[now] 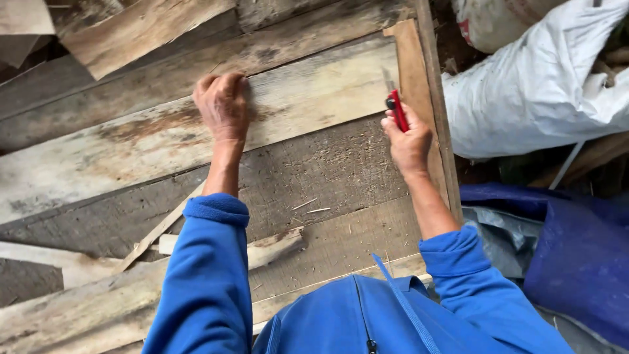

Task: Sizing thin wooden boards or veneer by scoring and cutting them with a utility knife in a workshop.

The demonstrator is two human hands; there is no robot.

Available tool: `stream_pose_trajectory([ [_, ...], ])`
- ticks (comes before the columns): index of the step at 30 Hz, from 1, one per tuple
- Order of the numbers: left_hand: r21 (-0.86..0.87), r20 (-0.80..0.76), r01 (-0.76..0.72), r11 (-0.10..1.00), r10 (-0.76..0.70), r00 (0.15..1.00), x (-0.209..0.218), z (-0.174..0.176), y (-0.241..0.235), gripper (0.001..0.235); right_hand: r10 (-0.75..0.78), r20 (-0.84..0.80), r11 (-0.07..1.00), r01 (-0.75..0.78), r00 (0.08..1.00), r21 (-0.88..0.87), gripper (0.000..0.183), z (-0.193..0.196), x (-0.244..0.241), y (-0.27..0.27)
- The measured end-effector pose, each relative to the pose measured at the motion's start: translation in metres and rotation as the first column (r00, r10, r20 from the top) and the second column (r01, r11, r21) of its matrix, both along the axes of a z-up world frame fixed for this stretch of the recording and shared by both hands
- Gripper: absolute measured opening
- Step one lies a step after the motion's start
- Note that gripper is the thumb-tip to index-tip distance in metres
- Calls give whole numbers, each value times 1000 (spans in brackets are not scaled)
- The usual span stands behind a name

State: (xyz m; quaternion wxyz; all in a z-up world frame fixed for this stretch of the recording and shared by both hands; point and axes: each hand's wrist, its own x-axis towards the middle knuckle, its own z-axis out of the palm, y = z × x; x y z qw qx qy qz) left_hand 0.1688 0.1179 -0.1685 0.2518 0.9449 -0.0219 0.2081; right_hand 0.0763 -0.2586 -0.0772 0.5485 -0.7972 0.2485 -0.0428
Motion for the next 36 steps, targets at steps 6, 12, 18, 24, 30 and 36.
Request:
stream_pose_trajectory([
  [6, 107, -7, -49, 993, 50, 999, -3, -8, 14, 9, 215, 176, 974, -198, 960, -113, 20, 5, 1, 17],
  [12, 139, -59, -107, 985, 116, 991, -16, 7, 12, 5, 224, 185, 972, -205, 957, -118, 17, -7, 3, 18],
  [18, 187, -269, 225, 956, -170, 948, -40, 47, -2, 88, 96, 172, 994, -87, 980, -59, 14, -10, -1, 20],
  [24, 164, -585, 405, 899, -242, 774, -49, 69, -10, 127, -64, 182, 998, 59, 981, 33, 14, -31, -2, 23],
  [30, 195, -567, 410, 891, -239, 788, -46, 53, -8, 125, -85, 156, 990, 101, 984, -99, 13, -33, -4, 26],
  [36, 219, -520, 407, 887, -246, 818, -42, 51, -14, 125, -91, 188, 992, 106, 978, -72, 13, -23, -4, 29],
])
